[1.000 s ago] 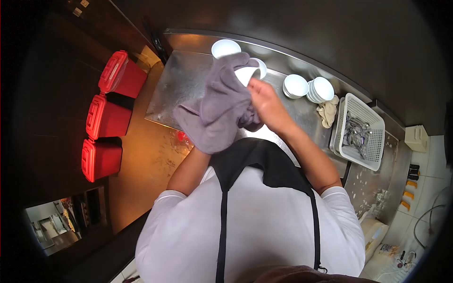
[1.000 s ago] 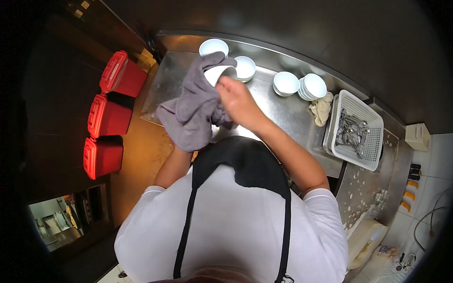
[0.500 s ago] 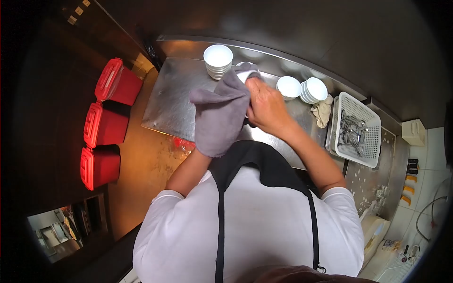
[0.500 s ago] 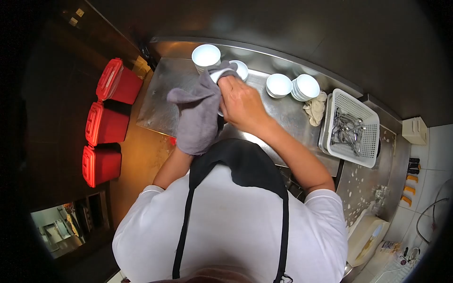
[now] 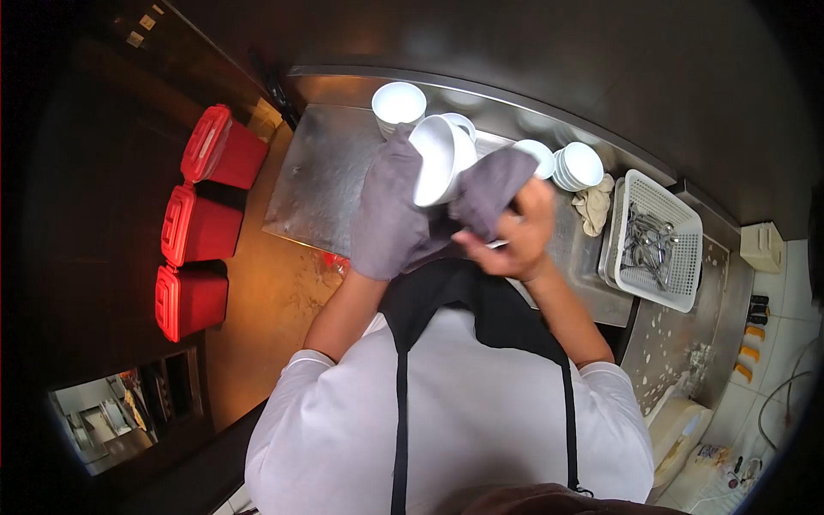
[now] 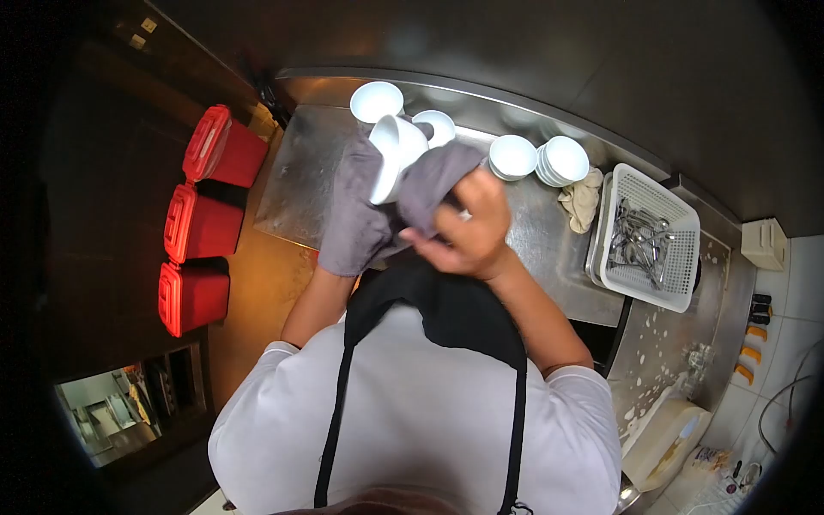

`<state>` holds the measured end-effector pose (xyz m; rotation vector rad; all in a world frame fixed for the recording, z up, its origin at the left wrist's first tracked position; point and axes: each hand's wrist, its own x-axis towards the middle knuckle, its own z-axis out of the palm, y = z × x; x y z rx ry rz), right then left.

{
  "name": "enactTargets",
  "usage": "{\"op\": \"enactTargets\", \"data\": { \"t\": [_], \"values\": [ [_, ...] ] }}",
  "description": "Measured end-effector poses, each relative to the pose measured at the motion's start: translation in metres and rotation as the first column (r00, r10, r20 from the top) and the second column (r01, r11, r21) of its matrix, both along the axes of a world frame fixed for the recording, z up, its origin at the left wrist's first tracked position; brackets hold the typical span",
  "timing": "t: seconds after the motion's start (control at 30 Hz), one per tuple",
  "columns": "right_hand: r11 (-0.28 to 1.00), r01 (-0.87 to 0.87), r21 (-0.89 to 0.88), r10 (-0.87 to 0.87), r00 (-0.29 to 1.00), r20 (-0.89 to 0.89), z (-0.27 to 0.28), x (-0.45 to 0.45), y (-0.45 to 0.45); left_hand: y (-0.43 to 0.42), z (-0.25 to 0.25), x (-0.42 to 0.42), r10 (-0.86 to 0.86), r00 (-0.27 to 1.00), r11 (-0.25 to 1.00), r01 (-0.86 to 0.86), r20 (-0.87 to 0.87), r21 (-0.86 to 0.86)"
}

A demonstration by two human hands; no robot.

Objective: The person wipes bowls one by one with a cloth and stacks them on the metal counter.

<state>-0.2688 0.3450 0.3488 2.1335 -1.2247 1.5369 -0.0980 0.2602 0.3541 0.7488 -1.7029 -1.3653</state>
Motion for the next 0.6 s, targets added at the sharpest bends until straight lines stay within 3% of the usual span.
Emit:
{"op": "enactTargets", "data": {
  "t": [0.07, 0.1, 0.17, 0.2, 0.27, 0.33, 0.37, 0.4, 0.43, 0.5, 0.53, 0.6],
  "values": [
    [0.997, -0.072, 0.007, 0.072, 0.995, -0.070, -0.031, 0.015, -0.004, 0.006, -0.003, 0.007, 0.067, 0.946, 0.958, 0.028, 0.317, -0.286],
    [0.997, -0.078, 0.006, 0.078, 0.995, -0.063, -0.043, 0.016, -0.006, 0.013, -0.014, 0.011, 0.096, 0.910, 0.948, 0.040, 0.403, -0.316],
    [0.997, -0.046, 0.055, 0.035, 0.983, 0.180, -0.041, 0.022, -0.013, 0.026, -0.031, 0.017, 0.156, 0.813, 0.924, 0.081, 0.561, -0.375],
    [0.969, -0.186, 0.165, 0.106, 0.908, 0.404, -0.041, 0.022, -0.020, 0.028, -0.036, 0.007, 0.096, 0.890, 0.947, 0.056, 0.446, -0.315],
    [0.830, -0.503, 0.242, 0.133, 0.600, 0.789, -0.039, 0.023, -0.030, 0.017, -0.069, 0.005, 0.060, 0.938, 0.990, -0.013, 0.341, -0.139],
    [0.676, -0.611, 0.412, -0.156, 0.428, 0.890, -0.031, 0.028, -0.024, 0.006, -0.100, 0.002, 0.102, 0.945, 0.990, -0.128, 0.312, 0.063],
    [0.574, -0.678, 0.459, -0.307, 0.341, 0.888, -0.029, 0.031, -0.023, 0.004, -0.110, 0.003, 0.150, 0.889, 0.986, -0.164, 0.432, -0.004],
    [0.623, -0.667, 0.408, -0.253, 0.322, 0.912, -0.037, 0.033, -0.027, 0.002, -0.119, 0.004, 0.197, 0.816, 0.979, -0.189, 0.544, -0.071],
    [0.618, -0.682, 0.391, -0.304, 0.251, 0.919, -0.049, 0.036, -0.028, -0.001, -0.123, 0.008, 0.291, 0.668, 0.948, -0.103, 0.685, -0.302],
    [0.611, -0.709, 0.352, -0.395, 0.112, 0.912, -0.074, 0.041, -0.030, -0.013, -0.152, 0.020, 0.460, 0.573, 0.826, 0.004, 0.678, -0.564],
    [0.583, -0.742, 0.330, -0.392, 0.099, 0.915, -0.086, 0.041, -0.030, -0.023, -0.183, 0.029, 0.495, 0.639, 0.784, -0.035, 0.589, -0.620],
    [0.526, -0.802, 0.284, -0.386, 0.072, 0.920, -0.108, 0.040, -0.025, -0.047, -0.207, 0.043, 0.537, 0.498, 0.723, 0.144, 0.681, -0.676]
  ]
}}
